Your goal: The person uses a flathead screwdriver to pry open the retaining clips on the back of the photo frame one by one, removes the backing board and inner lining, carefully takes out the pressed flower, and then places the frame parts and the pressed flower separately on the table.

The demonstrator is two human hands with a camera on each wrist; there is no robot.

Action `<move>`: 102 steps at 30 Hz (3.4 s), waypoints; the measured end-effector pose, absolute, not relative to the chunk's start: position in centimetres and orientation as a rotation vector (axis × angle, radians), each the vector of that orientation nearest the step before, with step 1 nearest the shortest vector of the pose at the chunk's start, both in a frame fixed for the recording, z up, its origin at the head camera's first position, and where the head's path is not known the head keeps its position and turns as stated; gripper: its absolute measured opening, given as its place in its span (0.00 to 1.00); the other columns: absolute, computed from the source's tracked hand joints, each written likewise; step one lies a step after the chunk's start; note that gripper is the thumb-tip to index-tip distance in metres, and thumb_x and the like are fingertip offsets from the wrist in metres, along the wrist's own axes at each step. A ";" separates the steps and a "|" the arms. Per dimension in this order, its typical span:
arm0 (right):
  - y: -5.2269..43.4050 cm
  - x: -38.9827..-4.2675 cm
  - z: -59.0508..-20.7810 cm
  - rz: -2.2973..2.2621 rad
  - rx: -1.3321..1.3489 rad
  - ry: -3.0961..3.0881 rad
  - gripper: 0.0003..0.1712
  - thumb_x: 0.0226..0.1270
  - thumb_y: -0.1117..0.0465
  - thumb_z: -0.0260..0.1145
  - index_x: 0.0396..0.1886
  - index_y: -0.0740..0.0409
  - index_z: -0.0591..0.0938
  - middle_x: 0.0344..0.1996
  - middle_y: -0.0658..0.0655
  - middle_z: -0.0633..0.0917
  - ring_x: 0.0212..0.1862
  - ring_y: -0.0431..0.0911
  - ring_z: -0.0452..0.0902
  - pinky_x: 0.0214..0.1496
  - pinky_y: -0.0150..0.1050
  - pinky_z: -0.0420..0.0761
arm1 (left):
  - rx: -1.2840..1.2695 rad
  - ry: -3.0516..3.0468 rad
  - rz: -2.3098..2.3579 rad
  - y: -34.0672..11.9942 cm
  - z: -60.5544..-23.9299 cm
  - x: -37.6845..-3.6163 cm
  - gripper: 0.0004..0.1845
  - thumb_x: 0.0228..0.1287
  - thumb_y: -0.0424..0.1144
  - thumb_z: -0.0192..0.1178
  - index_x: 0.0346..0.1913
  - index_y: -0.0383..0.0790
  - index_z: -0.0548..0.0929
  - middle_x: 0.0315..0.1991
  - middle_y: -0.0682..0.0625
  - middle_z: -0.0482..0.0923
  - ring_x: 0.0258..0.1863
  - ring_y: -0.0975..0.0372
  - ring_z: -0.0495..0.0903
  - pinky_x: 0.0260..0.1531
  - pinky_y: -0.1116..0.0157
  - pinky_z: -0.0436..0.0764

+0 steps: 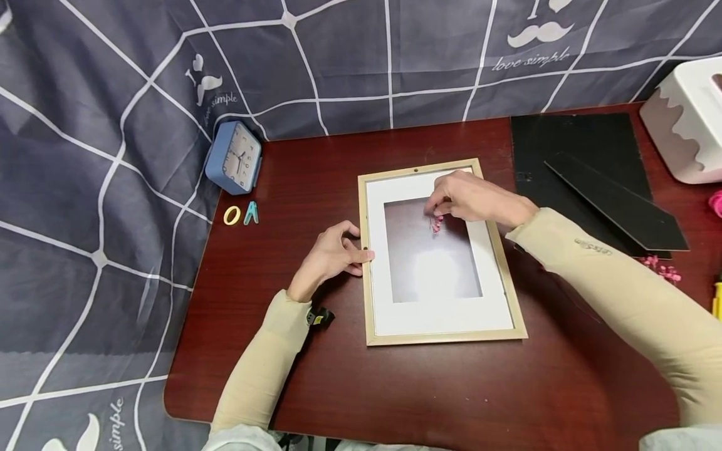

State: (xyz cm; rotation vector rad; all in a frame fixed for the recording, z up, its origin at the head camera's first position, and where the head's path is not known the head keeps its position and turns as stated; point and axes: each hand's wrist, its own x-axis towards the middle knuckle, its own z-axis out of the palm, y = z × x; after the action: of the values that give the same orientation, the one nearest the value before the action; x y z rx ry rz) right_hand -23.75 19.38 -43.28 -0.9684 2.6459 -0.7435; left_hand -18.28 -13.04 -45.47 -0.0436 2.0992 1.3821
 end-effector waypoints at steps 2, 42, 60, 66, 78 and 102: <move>19.3 -23.8 -43.4 -0.725 -0.986 2.645 0.11 0.69 0.72 0.76 0.43 0.53 0.96 0.32 0.53 0.88 0.33 0.41 0.78 0.36 0.33 0.78 | -0.045 2.098 1.382 -13.1 -45.5 -18.3 0.27 0.66 0.29 0.77 0.63 0.34 0.76 0.32 0.47 0.77 0.21 0.60 0.90 0.33 0.58 0.97; 22.8 -13.5 -41.1 -0.948 -0.584 3.022 0.01 0.68 0.70 0.74 0.37 0.62 0.90 0.30 0.55 0.86 0.30 0.42 0.73 0.29 0.31 0.71 | -0.014 2.103 1.397 -13.1 -45.3 -18.0 0.25 0.65 0.29 0.77 0.60 0.33 0.77 0.29 0.47 0.77 0.23 0.59 0.90 0.34 0.56 0.98; 28.9 -3.3 -42.4 -0.954 0.117 3.129 0.06 0.66 0.65 0.78 0.36 0.63 0.90 0.25 0.57 0.86 0.24 0.32 0.61 0.23 0.33 0.59 | 0.013 2.103 1.399 -13.4 -45.4 -18.0 0.26 0.65 0.30 0.77 0.61 0.32 0.76 0.29 0.48 0.78 0.24 0.59 0.90 0.36 0.56 0.98; 29.5 -0.9 -43.3 -0.886 0.193 3.030 0.05 0.70 0.64 0.76 0.37 0.63 0.89 0.20 0.51 0.83 0.23 0.33 0.61 0.23 0.35 0.60 | 0.011 2.096 1.412 -13.4 -45.4 -18.0 0.27 0.66 0.29 0.77 0.62 0.32 0.76 0.29 0.47 0.77 0.24 0.59 0.90 0.35 0.56 0.98; 29.8 0.4 -44.6 -0.726 0.198 2.899 0.07 0.68 0.65 0.74 0.33 0.64 0.85 0.19 0.52 0.77 0.26 0.47 0.67 0.27 0.37 0.62 | 0.020 2.101 1.410 -13.2 -45.4 -18.0 0.27 0.66 0.30 0.76 0.63 0.31 0.75 0.30 0.47 0.77 0.24 0.60 0.90 0.35 0.57 0.98; 31.0 0.6 -46.4 -0.617 0.164 2.928 0.08 0.67 0.62 0.75 0.29 0.58 0.85 0.16 0.49 0.76 0.24 0.44 0.66 0.25 0.38 0.63 | 0.013 2.078 1.442 -13.1 -45.4 -17.9 0.26 0.65 0.28 0.76 0.61 0.31 0.76 0.30 0.47 0.76 0.26 0.60 0.90 0.35 0.56 0.98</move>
State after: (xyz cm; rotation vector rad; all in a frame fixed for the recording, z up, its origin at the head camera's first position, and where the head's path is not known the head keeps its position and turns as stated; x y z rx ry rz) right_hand 0.60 30.95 -46.38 0.1645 2.9284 -0.6173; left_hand -17.85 -13.14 -45.41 0.0127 2.0778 1.4424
